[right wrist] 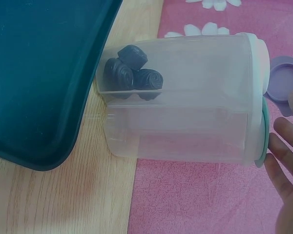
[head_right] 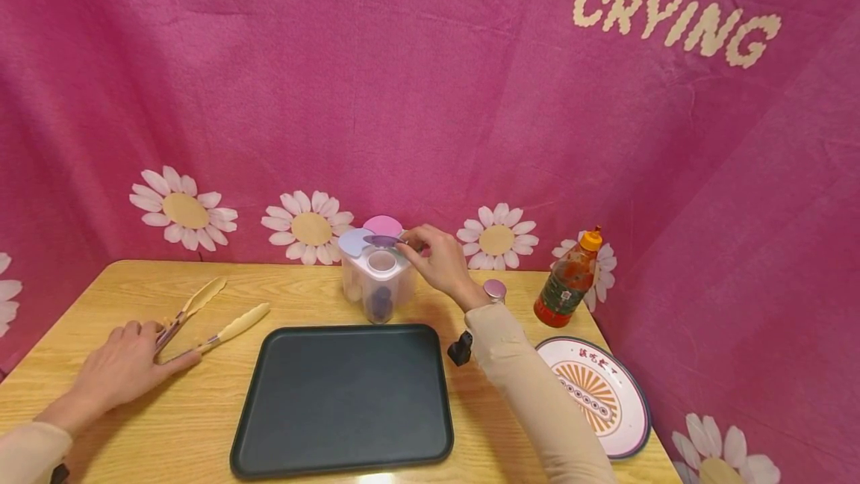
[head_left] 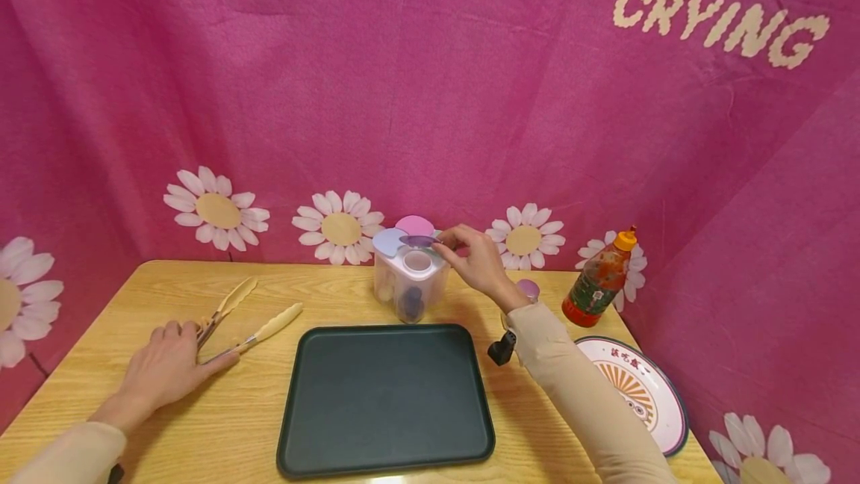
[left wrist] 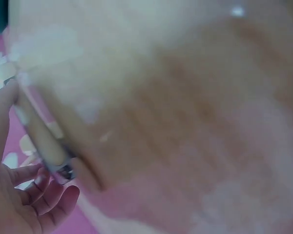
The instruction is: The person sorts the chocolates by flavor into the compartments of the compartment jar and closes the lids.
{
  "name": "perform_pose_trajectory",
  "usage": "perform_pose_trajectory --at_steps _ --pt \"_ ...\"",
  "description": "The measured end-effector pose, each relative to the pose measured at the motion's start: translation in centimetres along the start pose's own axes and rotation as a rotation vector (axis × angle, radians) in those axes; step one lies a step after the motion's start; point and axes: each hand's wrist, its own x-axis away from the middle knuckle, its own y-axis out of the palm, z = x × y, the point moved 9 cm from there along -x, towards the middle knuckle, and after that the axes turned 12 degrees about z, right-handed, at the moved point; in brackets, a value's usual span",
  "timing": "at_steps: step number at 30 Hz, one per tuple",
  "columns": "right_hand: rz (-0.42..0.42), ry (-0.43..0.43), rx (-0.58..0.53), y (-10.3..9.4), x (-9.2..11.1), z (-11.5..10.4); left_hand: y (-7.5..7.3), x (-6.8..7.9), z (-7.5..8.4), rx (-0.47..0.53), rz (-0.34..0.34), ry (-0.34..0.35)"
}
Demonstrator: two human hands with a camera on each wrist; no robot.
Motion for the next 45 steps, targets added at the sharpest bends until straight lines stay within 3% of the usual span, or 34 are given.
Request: perform_pose_trajectory --at_steps 8,16,29,36,41,45 --pt "0.005 0.009 -0.010 0.0 0.0 0.1 -3.1 -2.8 2.2 0.024 0.095 0.012" --pt "0.003 0.013 -0.016 0.0 0.0 0.2 -5.4 -5.7 8.0 0.160 0.200 0.091" --pt "-0.012 0.007 -0.012 0.1 0.0 0.0 -3.7 -9.3 18.1 0.550 0.363 0.241" --pt "-0.017 0.003 -0.021 0.1 0.0 -0.1 -2.3 -10.9 21.7 0.656 0.367 0.247" --pt "-0.023 0.002 -0.010 0.0 0.0 -0.1 -2.0 -11.6 24.1 0.734 0.403 0.269" --pt "-0.028 -0.010 -0.001 0.0 0.1 -0.2 -1.8 -12.1 25.9 0.768 0.381 0.276"
